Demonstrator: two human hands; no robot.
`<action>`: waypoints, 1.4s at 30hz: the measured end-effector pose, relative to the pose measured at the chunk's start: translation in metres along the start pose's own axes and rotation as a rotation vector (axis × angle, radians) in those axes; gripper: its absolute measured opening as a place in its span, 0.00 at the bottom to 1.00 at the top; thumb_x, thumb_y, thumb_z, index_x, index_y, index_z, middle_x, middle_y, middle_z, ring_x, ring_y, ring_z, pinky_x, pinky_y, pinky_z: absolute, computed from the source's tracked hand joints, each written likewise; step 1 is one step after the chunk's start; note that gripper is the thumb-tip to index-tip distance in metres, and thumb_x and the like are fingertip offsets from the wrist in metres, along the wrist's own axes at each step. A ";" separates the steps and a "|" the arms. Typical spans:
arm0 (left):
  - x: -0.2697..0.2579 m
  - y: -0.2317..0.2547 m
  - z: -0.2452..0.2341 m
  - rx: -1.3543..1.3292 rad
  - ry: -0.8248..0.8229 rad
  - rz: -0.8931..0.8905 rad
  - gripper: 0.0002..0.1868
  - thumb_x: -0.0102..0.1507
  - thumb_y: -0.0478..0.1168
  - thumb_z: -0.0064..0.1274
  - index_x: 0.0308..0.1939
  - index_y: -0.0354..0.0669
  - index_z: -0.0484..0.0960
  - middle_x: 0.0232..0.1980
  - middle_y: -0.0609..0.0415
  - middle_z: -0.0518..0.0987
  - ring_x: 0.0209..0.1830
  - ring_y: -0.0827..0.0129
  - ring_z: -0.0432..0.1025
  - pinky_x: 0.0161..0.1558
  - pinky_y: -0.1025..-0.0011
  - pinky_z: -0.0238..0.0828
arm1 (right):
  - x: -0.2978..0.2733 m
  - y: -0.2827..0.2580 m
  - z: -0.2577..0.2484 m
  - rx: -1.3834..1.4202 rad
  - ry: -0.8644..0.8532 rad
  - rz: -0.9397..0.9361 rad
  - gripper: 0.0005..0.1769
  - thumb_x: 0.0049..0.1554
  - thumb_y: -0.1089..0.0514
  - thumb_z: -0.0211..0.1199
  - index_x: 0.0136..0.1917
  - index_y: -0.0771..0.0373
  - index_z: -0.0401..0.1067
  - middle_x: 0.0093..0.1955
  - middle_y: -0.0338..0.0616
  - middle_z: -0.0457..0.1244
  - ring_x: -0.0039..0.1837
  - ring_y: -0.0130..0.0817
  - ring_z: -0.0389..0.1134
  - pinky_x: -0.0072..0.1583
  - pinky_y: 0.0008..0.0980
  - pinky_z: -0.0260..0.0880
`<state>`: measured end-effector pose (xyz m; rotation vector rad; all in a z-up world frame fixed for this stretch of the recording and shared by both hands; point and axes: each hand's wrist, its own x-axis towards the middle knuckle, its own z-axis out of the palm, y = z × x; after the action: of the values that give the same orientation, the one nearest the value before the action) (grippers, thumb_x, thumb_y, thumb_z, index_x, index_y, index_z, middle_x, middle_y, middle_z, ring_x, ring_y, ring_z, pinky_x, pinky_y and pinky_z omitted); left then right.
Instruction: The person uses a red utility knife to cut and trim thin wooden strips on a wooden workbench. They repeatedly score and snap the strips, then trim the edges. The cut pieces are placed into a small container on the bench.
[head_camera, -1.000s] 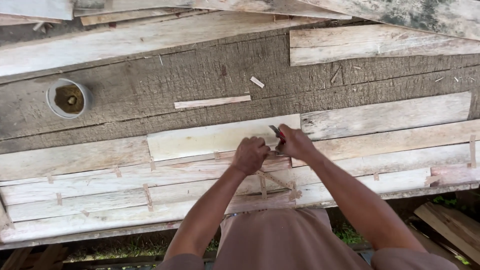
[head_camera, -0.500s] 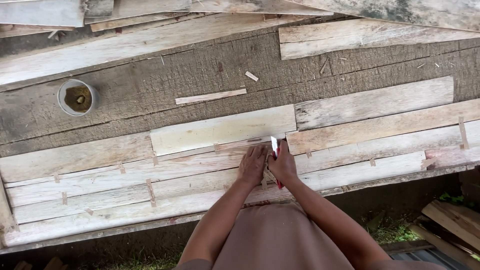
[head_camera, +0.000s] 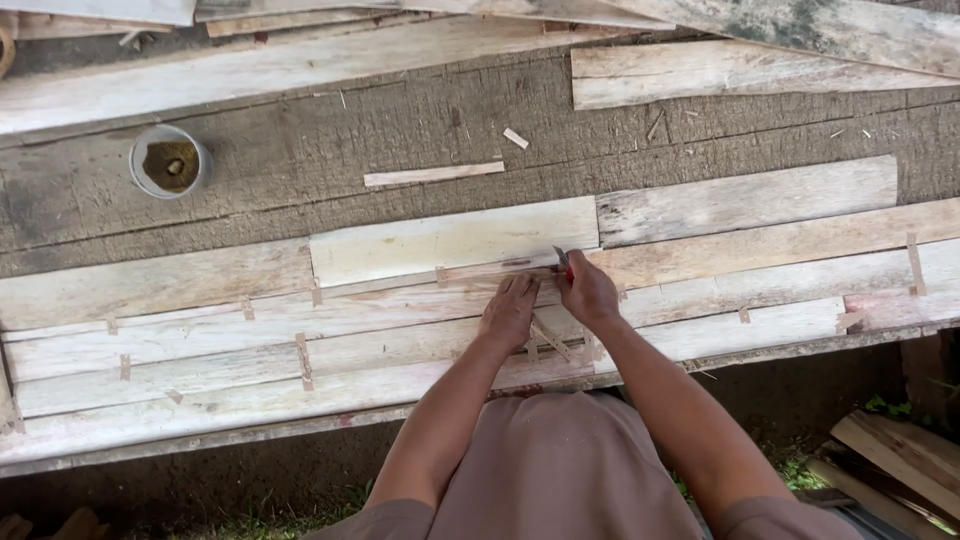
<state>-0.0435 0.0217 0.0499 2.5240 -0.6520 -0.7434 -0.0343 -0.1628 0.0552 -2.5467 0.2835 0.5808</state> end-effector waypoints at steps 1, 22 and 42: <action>-0.005 0.004 -0.001 -0.006 -0.003 -0.004 0.37 0.63 0.34 0.59 0.75 0.41 0.63 0.71 0.49 0.63 0.73 0.52 0.58 0.59 0.61 0.78 | -0.001 0.008 0.006 -0.004 -0.007 0.001 0.09 0.63 0.52 0.53 0.55 0.55 0.60 0.48 0.57 0.66 0.54 0.66 0.70 0.52 0.64 0.72; 0.005 0.003 0.009 -0.044 0.054 -0.029 0.38 0.60 0.38 0.63 0.73 0.42 0.67 0.67 0.51 0.65 0.72 0.51 0.59 0.66 0.59 0.74 | 0.013 0.015 -0.008 0.099 -0.105 0.029 0.18 0.56 0.49 0.59 0.54 0.58 0.60 0.53 0.67 0.65 0.59 0.72 0.67 0.56 0.69 0.67; 0.024 -0.003 0.000 0.112 -0.024 0.025 0.30 0.66 0.36 0.48 0.74 0.45 0.67 0.67 0.52 0.63 0.62 0.54 0.61 0.53 0.59 0.73 | 0.019 0.040 0.082 -0.061 -0.096 0.010 0.15 0.62 0.50 0.45 0.48 0.65 0.62 0.42 0.67 0.66 0.52 0.73 0.72 0.51 0.63 0.73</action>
<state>-0.0245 0.0109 0.0385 2.6065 -0.7522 -0.7490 -0.0582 -0.1560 -0.0348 -2.5679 0.2478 0.7241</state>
